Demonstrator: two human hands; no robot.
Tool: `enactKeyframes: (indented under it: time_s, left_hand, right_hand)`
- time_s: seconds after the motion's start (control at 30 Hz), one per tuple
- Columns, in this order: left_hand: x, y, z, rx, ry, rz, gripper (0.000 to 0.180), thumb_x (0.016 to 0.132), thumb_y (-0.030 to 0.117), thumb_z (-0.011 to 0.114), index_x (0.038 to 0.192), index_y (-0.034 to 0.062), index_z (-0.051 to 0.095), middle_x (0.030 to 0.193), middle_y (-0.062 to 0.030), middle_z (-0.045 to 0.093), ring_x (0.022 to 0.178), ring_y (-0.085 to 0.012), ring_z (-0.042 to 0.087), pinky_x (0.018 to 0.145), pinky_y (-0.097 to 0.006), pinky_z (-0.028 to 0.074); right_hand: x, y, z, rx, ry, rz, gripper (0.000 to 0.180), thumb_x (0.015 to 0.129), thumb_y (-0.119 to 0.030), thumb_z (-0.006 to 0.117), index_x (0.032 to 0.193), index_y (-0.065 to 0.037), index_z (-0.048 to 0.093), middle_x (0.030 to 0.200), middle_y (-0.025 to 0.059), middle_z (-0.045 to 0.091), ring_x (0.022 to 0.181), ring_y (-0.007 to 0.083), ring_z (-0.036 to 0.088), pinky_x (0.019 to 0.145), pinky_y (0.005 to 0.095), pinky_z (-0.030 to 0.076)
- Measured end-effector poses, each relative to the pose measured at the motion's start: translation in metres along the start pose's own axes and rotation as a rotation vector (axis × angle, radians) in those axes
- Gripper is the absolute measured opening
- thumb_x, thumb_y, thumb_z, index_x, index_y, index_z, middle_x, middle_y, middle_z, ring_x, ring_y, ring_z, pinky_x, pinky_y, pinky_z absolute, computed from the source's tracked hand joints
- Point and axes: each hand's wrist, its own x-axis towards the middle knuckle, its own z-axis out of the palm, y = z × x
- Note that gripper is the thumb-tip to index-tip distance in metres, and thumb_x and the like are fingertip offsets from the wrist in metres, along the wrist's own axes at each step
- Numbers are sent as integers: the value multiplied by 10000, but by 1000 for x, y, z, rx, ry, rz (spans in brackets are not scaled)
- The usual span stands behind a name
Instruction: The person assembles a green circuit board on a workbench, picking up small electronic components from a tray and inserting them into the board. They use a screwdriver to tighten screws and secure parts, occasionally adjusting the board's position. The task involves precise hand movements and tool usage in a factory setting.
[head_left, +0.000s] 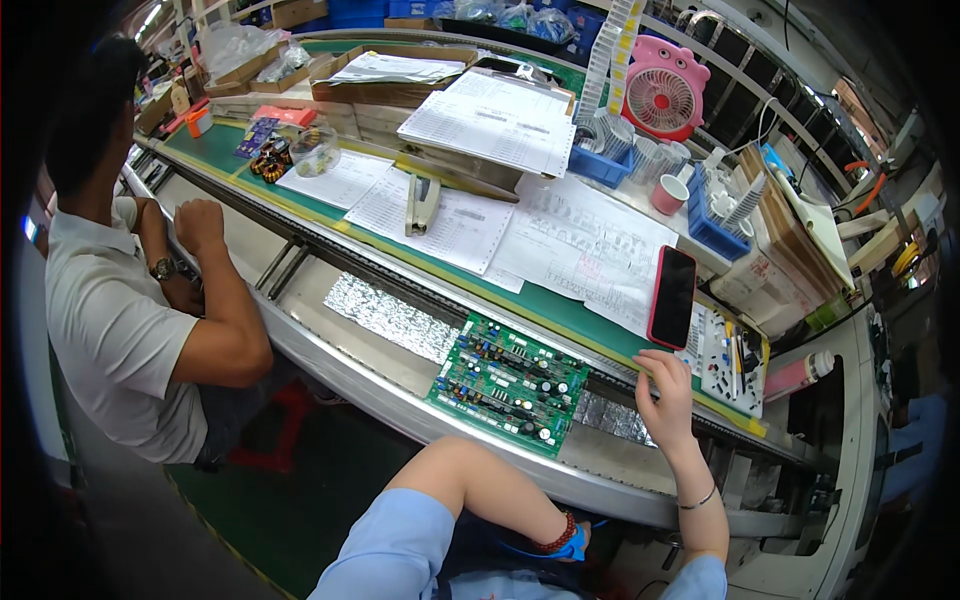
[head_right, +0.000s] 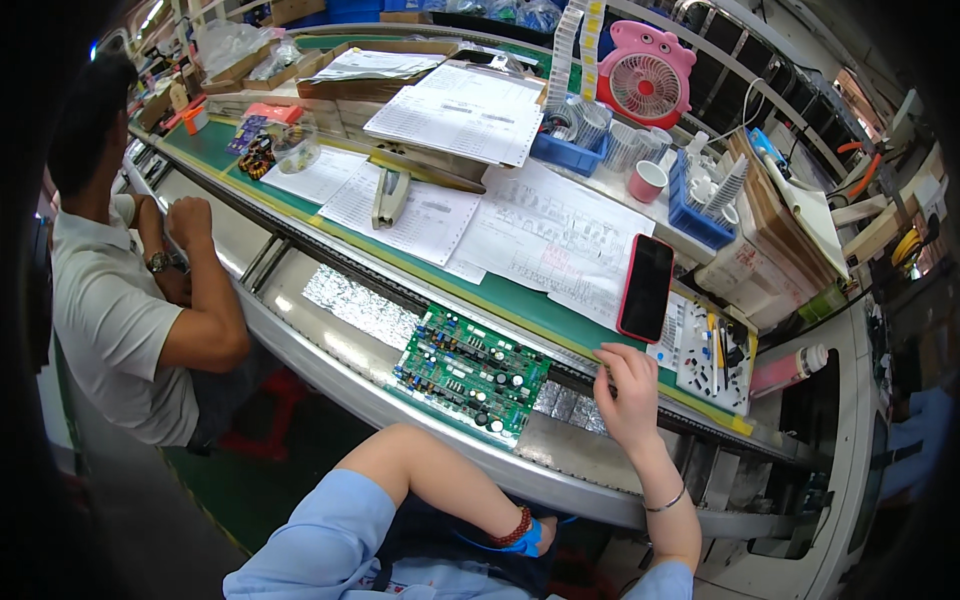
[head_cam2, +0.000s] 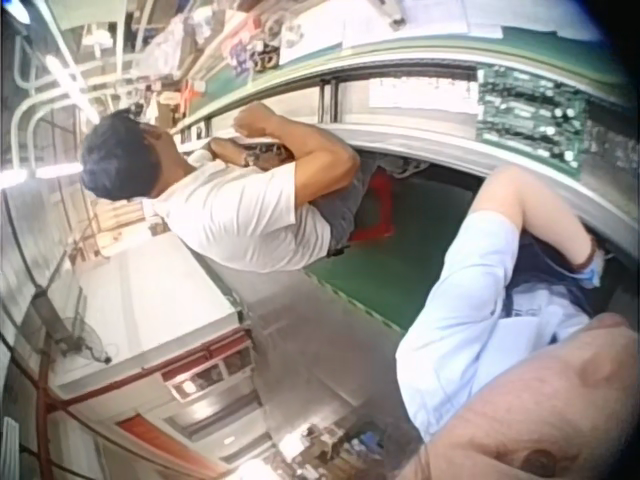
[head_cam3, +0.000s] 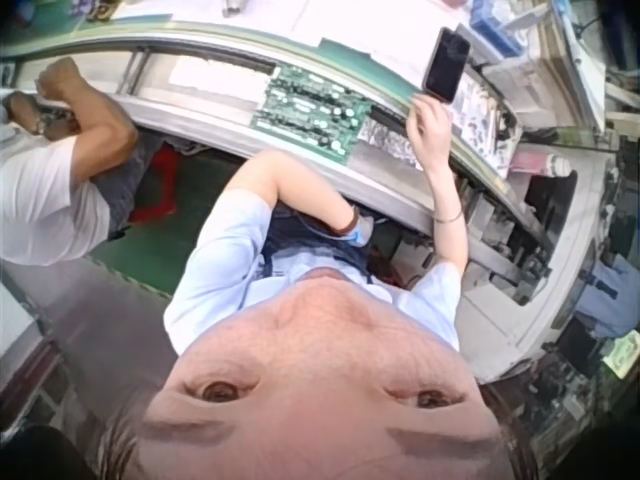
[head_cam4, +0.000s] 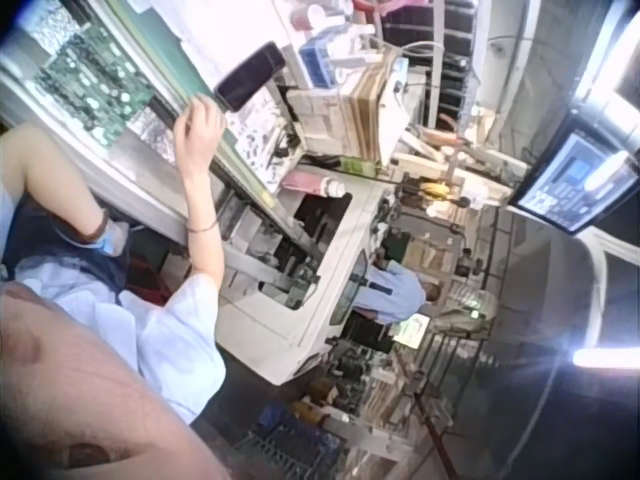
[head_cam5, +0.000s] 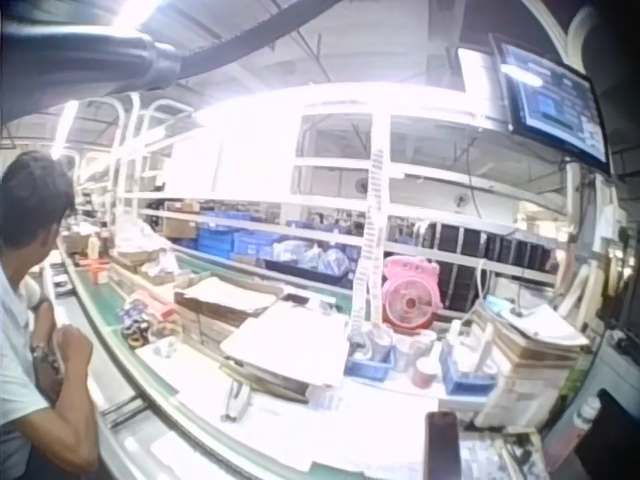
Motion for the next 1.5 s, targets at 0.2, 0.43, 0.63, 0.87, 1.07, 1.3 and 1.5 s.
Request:
enactKeyframes:
  time_s: [0.2,0.43,0.63,0.87,1.07,1.3,1.5]
  left_hand:
    - [-16,12,6,16,-1,30,140,819,206,633,872,120,731,965,-90,693,903,-314,626,764,-430,459]
    - [-55,9,-18,12,8,76,145,820,207,631,883,120,729,975,-89,691,913,-312,623,772,-430,455]
    - [-70,-1,-31,-1,2,63,149,820,207,630,892,120,728,983,-88,689,922,-310,620,779,-431,451]
    - [-75,-16,-48,-19,32,8,155,820,208,628,903,120,726,992,-88,687,932,-308,617,788,-431,447]
    - [-79,-34,-60,-150,173,-144,160,821,209,627,912,120,724,1000,-87,685,941,-307,614,795,-432,444]
    - [-84,-58,-69,-196,264,-251,166,821,210,625,922,120,722,1010,-86,683,951,-305,611,803,-432,440]
    - [-87,-70,-70,-187,271,-316,172,821,210,624,932,121,721,1018,-86,681,960,-303,608,810,-433,436]
  right_hand:
    - [2,6,2,-10,18,-18,248,743,9,605,985,-49,618,1019,102,605,957,292,562,856,375,400]
    - [6,20,-2,-48,33,52,260,756,-25,638,1014,-53,612,966,81,579,935,260,558,829,368,399]
    - [9,17,8,-14,-70,-10,237,749,-60,681,980,-55,629,913,71,585,913,245,545,812,350,395]
    - [36,7,24,-19,-195,-166,185,739,-96,684,908,-53,622,868,68,572,877,249,538,792,367,400]
    - [41,-4,36,-51,-218,-190,105,706,-65,664,788,-50,600,797,112,545,837,304,533,769,413,400]
    - [39,-13,30,-92,-277,-196,51,705,-9,637,747,-14,609,770,135,556,823,313,524,775,407,387]
    - [35,-3,33,-99,-251,-228,64,692,-4,645,742,-26,612,763,120,559,818,305,523,768,401,382]
